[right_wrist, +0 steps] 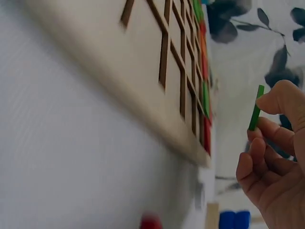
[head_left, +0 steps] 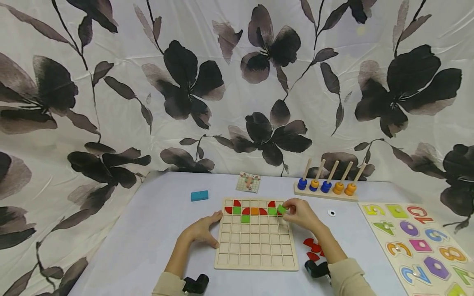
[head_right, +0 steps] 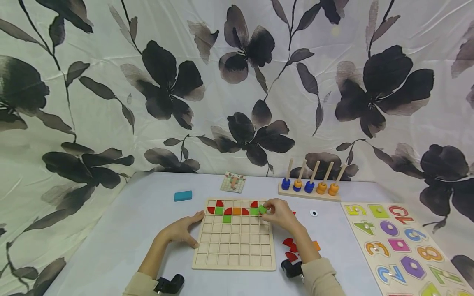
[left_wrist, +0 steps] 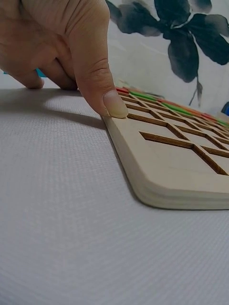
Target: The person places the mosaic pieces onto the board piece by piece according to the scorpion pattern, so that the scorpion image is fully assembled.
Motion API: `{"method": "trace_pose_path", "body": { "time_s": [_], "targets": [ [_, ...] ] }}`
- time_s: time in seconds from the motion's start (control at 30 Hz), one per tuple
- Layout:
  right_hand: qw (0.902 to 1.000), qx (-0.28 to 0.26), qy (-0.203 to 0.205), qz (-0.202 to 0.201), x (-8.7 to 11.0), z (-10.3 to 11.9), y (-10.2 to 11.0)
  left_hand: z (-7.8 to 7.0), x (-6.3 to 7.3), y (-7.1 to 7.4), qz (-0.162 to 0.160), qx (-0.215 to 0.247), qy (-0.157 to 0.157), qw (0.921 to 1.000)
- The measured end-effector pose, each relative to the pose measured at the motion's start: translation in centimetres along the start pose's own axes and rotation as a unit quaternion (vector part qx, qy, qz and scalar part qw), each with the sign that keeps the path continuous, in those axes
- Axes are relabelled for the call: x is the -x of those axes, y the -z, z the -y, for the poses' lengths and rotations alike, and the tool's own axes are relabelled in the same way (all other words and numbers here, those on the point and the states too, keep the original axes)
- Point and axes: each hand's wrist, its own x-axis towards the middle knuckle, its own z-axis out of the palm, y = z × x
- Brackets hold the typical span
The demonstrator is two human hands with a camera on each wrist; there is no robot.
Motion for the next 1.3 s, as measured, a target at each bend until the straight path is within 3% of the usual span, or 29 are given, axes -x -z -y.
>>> {"method": "trace_pose_path", "body": {
  "time_s": [0.23, 0.5, 0.6, 0.8, 0.97, 1.3],
  "targets": [
    [0.9967, 0.01, 0.028, 0.076, -2.8, 0.6, -2.9, 0.0, 0.3, 0.3, 0.006, 0.005, -0.019, 0.9998],
    [0.9957, 0.029, 0.023, 0.085, -3.4, 1.0, -3.9, 0.0, 0.1, 0.0, -0.005, 0.005, 0.003, 1.0],
    [0.9974, 0.02, 0.002, 0.07, -3.2, 0.8, -3.5, 0.0, 0.0, -0.1, -0.008, 0.0, 0.007, 0.9999],
    [0.9988, 0.004, -0.049, 0.0, -2.6, 0.1, -2.0, 0.1, -0.1, -0.1, -0.008, -0.002, 0.011, 0.9999],
    [0.9993, 0.001, -0.034, -0.018, -2.6, 0.0, -1.6, 0.1, 0.0, -0.1, -0.008, 0.004, 0.006, 0.9999],
    [0.9957, 0.05, 0.034, 0.07, -3.2, 1.1, -3.6, 0.1, 0.0, -0.1, -0.006, 0.005, 0.002, 1.0]
  ]
}}
